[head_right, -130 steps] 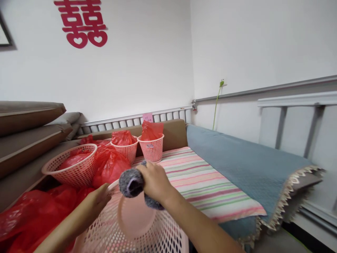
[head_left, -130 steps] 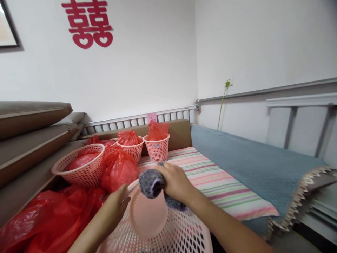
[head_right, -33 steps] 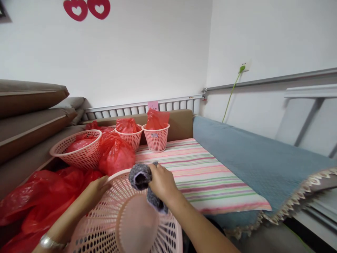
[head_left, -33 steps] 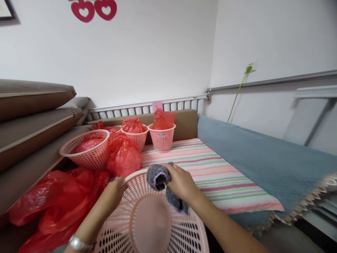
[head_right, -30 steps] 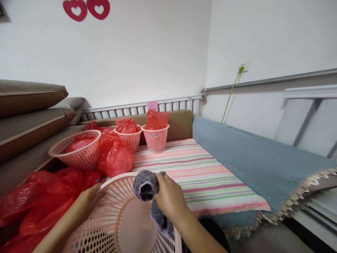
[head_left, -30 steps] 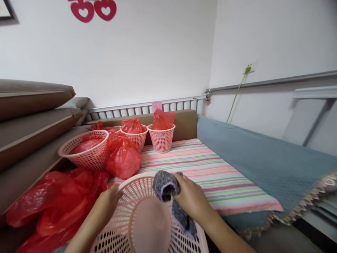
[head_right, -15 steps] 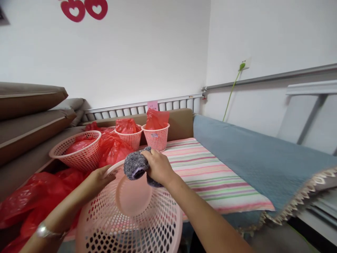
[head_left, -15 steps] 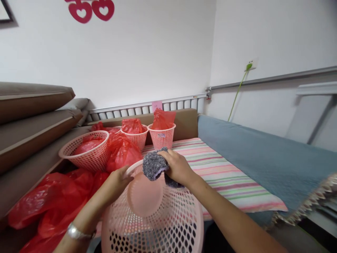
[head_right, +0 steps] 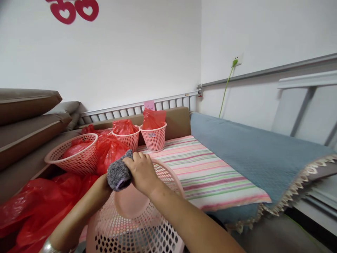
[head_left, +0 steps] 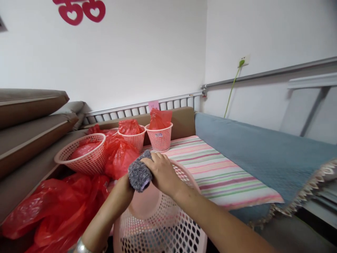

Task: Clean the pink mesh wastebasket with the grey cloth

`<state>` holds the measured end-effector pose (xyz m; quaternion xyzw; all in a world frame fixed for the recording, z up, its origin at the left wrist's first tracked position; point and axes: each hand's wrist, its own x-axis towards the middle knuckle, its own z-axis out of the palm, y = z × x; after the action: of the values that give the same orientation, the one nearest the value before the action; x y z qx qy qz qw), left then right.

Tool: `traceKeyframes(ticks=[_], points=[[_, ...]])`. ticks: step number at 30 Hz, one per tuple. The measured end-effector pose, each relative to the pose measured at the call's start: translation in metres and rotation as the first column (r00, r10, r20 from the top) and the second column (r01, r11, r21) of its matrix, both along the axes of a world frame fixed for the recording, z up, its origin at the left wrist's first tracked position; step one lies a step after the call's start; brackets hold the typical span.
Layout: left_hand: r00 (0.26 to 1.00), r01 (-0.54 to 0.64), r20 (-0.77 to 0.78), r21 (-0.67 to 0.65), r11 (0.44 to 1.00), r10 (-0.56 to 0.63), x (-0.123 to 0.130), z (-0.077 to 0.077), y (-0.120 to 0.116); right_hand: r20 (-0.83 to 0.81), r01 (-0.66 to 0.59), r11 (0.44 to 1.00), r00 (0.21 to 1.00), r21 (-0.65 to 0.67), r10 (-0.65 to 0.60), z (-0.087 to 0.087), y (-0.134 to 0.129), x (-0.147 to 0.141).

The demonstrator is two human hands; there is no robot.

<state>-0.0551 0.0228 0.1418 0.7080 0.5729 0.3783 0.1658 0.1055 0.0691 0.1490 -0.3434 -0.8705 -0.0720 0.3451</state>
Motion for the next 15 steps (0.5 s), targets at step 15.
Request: traceKeyframes(ticks=[15], points=[[0.99, -0.124, 0.066, -0.019, 0.992, 0.125, -0.013, -0.007, -0.026, -0.289, 0.282, 0.877, 0.866, -0.389, -0.407, -0.076, 0.023, 0.077]])
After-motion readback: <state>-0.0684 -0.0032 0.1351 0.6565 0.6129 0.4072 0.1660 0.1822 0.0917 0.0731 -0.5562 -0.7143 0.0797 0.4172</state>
